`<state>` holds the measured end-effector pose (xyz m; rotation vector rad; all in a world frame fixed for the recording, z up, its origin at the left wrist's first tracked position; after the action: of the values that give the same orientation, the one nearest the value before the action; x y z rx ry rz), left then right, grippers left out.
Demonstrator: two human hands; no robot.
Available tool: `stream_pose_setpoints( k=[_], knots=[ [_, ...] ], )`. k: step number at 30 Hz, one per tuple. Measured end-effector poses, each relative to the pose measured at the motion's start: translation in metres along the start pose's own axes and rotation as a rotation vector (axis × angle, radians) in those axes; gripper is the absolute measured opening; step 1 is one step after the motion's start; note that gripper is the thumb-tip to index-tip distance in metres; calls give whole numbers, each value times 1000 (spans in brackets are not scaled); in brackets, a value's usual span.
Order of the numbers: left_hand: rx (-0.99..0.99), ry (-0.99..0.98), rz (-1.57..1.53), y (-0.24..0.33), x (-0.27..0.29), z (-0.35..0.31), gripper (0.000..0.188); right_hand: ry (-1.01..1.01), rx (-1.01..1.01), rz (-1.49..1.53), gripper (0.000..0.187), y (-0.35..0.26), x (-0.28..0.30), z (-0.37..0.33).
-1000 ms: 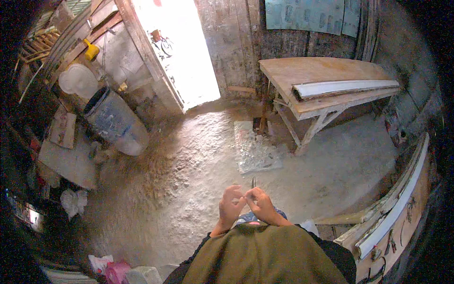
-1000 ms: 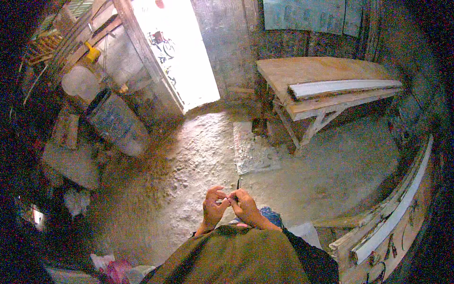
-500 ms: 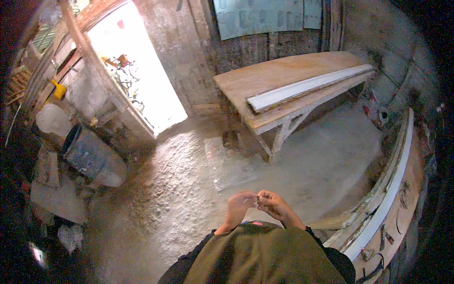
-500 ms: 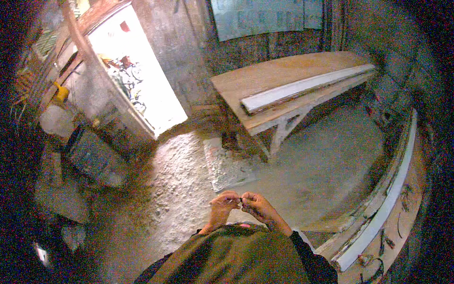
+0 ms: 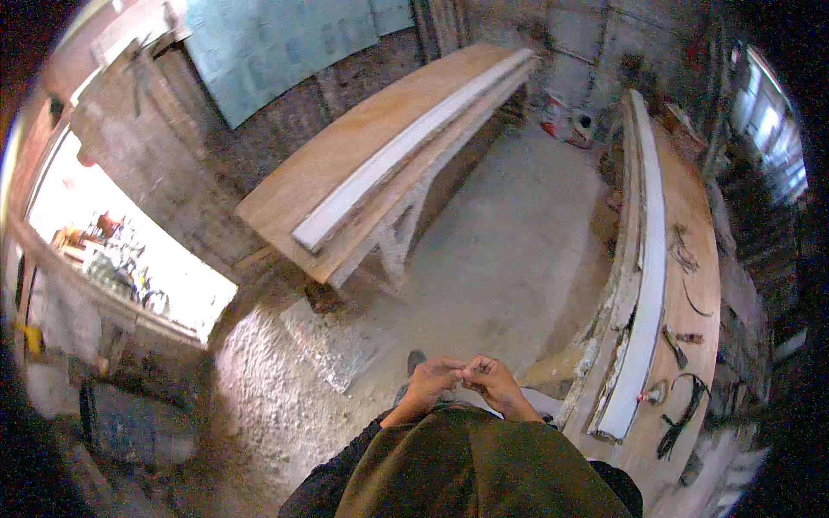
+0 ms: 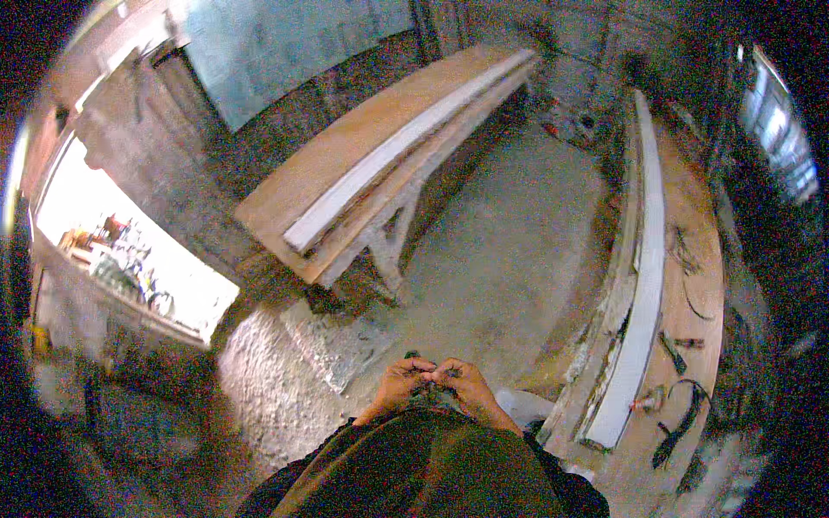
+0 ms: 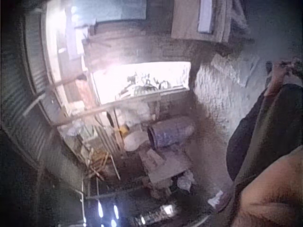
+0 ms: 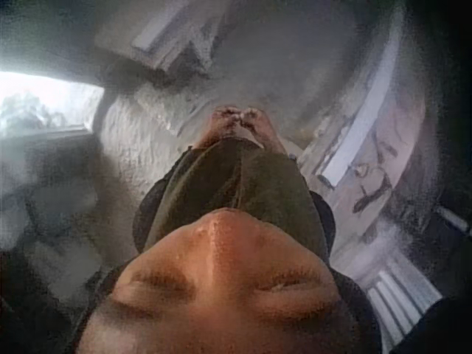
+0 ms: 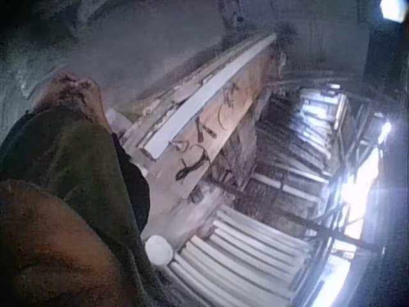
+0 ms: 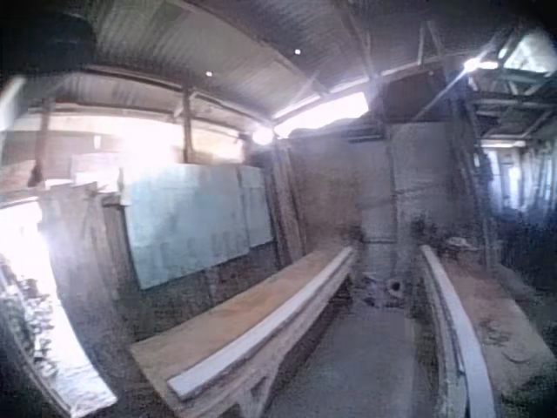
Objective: The person repeatedly picks up black cable ties from a workbench, bends and twists them, and places them back down. Tools including a utility knife and pliers are visible on the table but are not used during the clip.
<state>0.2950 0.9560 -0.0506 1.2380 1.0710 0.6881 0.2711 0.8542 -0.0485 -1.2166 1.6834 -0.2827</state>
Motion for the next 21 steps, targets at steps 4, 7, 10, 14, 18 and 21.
stream_pose_setpoints(
  k=[4, 7, 10, 14, 18, 21],
  knots=[
    [115, -222, 15, -12, -27, 45, 21, 142, 107, 77, 18, -26, 33, 2],
    [103, -365, 114, -10, -35, 89, 20, 192, 174, 93, 19, -59, 40, 9],
    [39, -452, 170, 3, -36, 138, 19, 245, 203, 37, 18, -91, 54, 31],
    [129, -580, -28, 10, -35, 213, 16, 310, 192, 93, 15, -138, 70, 78],
    [158, -695, 20, 30, -42, 282, 13, 137, 241, 153, 14, -210, 67, 114],
    [268, -736, -30, 29, -45, 321, 16, 99, 305, 197, 14, -253, 74, 138]
  ],
)
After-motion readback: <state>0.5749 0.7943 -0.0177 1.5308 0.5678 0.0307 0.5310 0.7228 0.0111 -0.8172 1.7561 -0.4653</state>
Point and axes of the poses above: each hand's wrist, its own z-axis towards the middle knuckle, its own x-axis out of the back of the hand, y = z × x, the point moved 8 cm from there along z, towards the middle knuckle, and after that the axes turned 13 degrees about -x, right-handed, at the moved point
